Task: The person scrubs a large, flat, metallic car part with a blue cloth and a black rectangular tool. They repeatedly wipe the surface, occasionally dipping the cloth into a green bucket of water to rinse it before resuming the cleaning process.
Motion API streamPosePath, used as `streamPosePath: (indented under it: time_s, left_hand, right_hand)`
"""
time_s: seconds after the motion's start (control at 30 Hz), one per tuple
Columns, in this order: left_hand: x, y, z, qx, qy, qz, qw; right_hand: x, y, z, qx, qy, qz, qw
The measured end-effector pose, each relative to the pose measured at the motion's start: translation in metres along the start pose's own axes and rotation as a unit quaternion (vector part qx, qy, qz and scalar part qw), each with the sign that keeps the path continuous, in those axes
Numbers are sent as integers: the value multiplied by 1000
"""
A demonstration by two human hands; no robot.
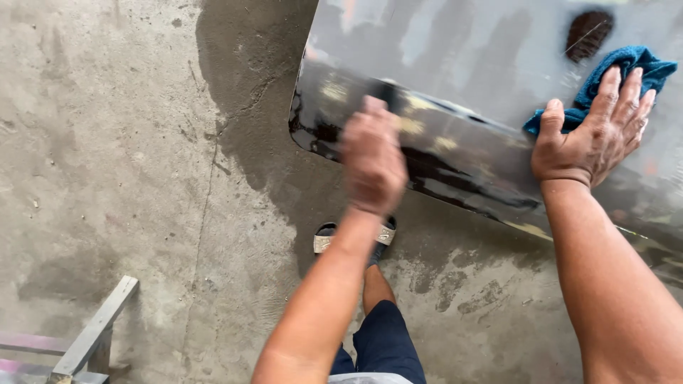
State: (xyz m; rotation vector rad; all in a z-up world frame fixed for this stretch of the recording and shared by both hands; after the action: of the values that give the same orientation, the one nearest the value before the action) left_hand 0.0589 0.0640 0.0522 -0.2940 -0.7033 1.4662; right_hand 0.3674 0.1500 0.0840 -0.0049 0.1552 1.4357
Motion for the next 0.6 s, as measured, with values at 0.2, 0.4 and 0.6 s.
streamPosePath:
  time_s: [0.2, 0.4, 0.6]
  left_hand:
    - [-53, -71, -53, 25, 169, -279, 945]
    - [-30, 82, 35, 40, -35, 14, 998]
    - [-77, -32, -46, -13, 94, -98, 991]
  right_hand:
    - [-5, 22, 16, 19, -3, 3, 1000]
    - [-8, 20, 11, 21, -11, 18, 1000]
    - [-7, 23, 15, 29, -18, 21, 999]
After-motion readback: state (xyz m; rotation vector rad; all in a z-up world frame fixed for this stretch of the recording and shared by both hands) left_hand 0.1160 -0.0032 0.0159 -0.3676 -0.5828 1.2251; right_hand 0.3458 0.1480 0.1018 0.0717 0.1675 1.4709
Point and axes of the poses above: each hand's wrist, its own x-axis towards the middle knuckle, its own z-axis out of the back of the hand, y = z × x, the point moved 10 cm from there along x, towards the middle knuckle, and after that the axes turned 14 degrees about y, right-handed, at the moved point
